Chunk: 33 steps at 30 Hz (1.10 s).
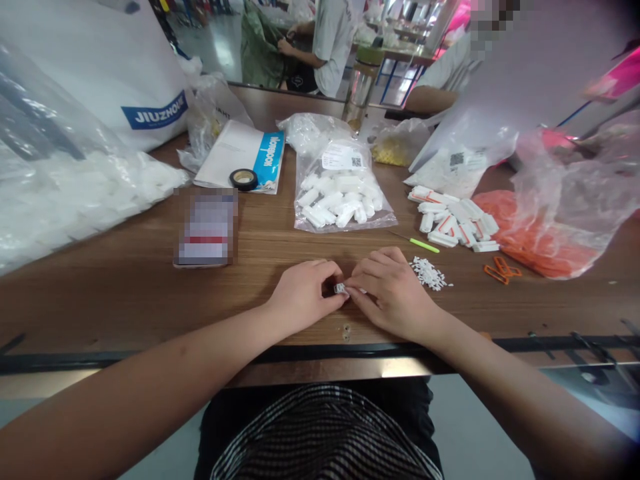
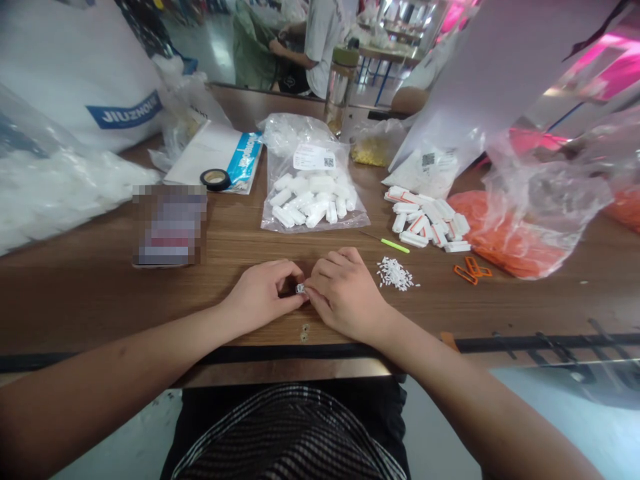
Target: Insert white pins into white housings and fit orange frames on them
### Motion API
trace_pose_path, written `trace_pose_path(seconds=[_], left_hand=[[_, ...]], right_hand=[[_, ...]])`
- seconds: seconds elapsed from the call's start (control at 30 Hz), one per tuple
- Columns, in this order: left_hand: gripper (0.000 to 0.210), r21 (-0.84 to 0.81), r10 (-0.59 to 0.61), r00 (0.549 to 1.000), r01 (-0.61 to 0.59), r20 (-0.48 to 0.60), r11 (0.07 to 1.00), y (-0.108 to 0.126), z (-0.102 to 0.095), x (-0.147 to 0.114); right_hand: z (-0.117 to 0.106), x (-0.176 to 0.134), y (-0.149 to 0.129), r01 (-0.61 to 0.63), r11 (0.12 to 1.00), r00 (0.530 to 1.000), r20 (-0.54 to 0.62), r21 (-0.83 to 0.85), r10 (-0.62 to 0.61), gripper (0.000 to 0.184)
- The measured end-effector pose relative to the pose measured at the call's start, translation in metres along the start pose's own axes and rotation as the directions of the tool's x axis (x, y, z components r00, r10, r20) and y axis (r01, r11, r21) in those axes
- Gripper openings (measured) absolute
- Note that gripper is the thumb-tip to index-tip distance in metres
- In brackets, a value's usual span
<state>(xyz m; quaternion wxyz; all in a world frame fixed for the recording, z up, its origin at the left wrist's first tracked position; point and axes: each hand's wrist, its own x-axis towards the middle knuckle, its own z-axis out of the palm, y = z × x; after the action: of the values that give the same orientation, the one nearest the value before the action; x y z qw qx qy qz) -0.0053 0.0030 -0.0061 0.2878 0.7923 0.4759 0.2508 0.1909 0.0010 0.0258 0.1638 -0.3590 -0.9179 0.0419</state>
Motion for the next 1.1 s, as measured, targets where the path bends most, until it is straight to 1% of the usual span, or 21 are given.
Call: trace_pose_path(seconds=[0.07,0.2,0.4,0.47,0.5,0.53,0.57,0.6,0.63,0.67,0.7,0.73,0.77,0.8,0.83,0.87,0.9,0.93,1.03,1.1], left_hand=[[0.013,0.002,-0.004,1.000,0.004,-0.003,1.000,0.000,0.000,0.000],[0.013,-0.002,0.001,1.000,-0.001,-0.005,1.000,-0.001,0.001,0.000],[0.011,-0.009,-0.004,1.000,0.004,0.006,1.000,-0.003,0.002,0.000],[0.010,-0.009,-0.009,1.000,0.009,0.012,1.000,-0.003,0.002,0.000],[0.010,-0.008,-0.011,1.000,0.011,0.012,1.000,-0.002,0.001,0.000],[0.011,-0.005,-0.012,1.000,0.012,0.013,1.000,-0.002,0.001,0.000],[0.011,-0.002,-0.010,1.000,0.010,0.015,1.000,-0.002,0.001,0.000],[0.012,0.000,-0.007,1.000,0.007,0.018,1.000,-0.002,0.001,0.000],[0.012,0.004,-0.003,1.000,0.002,0.021,1.000,-0.002,0.000,-0.001],[0.012,0.008,0.003,1.000,-0.003,0.023,1.000,-0.002,0.000,-0.001],[0.012,0.013,0.007,1.000,-0.007,0.023,1.000,-0.002,0.000,-0.001],[0.012,0.018,0.009,1.000,-0.009,0.022,1.000,-0.002,0.000,-0.001],[0.012,0.024,0.009,1.000,-0.009,0.021,1.000,-0.001,0.000,0.000],[0.012,0.031,0.009,1.000,-0.010,0.020,0.999,-0.001,0.001,0.000],[0.012,0.036,0.010,1.000,-0.010,0.019,0.999,-0.001,0.001,0.000],[0.012,0.041,0.010,1.000,-0.011,0.020,0.999,-0.001,0.001,0.000],[0.012,0.044,0.011,1.000,-0.012,0.021,0.999,-0.001,0.001,0.000],[0.012,0.047,0.011,1.000,-0.012,0.021,0.999,-0.001,0.001,0.000],[0.013,0.048,0.005,1.000,-0.006,0.024,0.999,-0.002,0.001,0.000],[0.013,0.043,-0.001,1.000,0.000,0.026,0.999,-0.001,0.001,0.000]], right_hand=[[-0.002,-0.001,0.000,0.005,1.000,1.000,-0.012,-0.009,-0.005,0.019],[-0.001,-0.005,0.001,-0.008,1.000,0.997,-0.080,0.022,0.010,0.017],[0.007,-0.005,-0.005,0.032,1.000,0.996,-0.080,-0.002,-0.032,0.017],[0.005,-0.008,-0.004,0.006,1.000,0.996,-0.092,0.023,-0.004,0.018],[0.003,-0.012,0.000,-0.030,0.999,0.993,-0.117,0.041,0.035,0.018],[0.000,-0.018,0.005,-0.095,0.994,0.984,-0.149,0.055,0.103,0.018],[-0.005,-0.026,0.013,-0.185,0.981,0.964,-0.185,0.063,0.194,0.018],[-0.011,-0.036,0.023,-0.295,0.954,0.927,-0.226,0.060,0.301,0.019],[-0.017,-0.049,0.034,-0.433,0.901,0.873,-0.234,0.033,0.428,0.022],[-0.022,-0.062,0.046,-0.549,0.836,0.814,-0.237,-0.017,0.530,0.025],[-0.028,-0.076,0.058,-0.654,0.751,0.749,-0.219,-0.094,0.625,0.026],[-0.032,-0.089,0.068,-0.733,0.656,0.680,-0.202,-0.180,0.705,0.028],[-0.035,-0.101,0.076,-0.788,0.568,0.612,-0.198,-0.238,0.766,0.029],[-0.037,-0.111,0.082,-0.824,0.501,0.552,-0.179,-0.264,0.815,0.031],[-0.037,-0.119,0.086,-0.853,0.448,0.498,-0.165,-0.267,0.851,0.032],[-0.037,-0.124,0.088,-0.875,0.416,0.460,-0.154,-0.250,0.875,0.034],[-0.035,-0.127,0.087,-0.889,0.400,0.437,-0.148,-0.223,0.887,0.035],[-0.034,-0.128,0.086,-0.897,0.396,0.427,-0.149,-0.199,0.892,0.035],[-0.030,-0.125,0.081,-0.895,0.410,0.437,-0.169,-0.174,0.883,0.033],[-0.028,-0.123,0.079,-0.884,0.427,0.459,-0.181,-0.192,0.870,0.031]])
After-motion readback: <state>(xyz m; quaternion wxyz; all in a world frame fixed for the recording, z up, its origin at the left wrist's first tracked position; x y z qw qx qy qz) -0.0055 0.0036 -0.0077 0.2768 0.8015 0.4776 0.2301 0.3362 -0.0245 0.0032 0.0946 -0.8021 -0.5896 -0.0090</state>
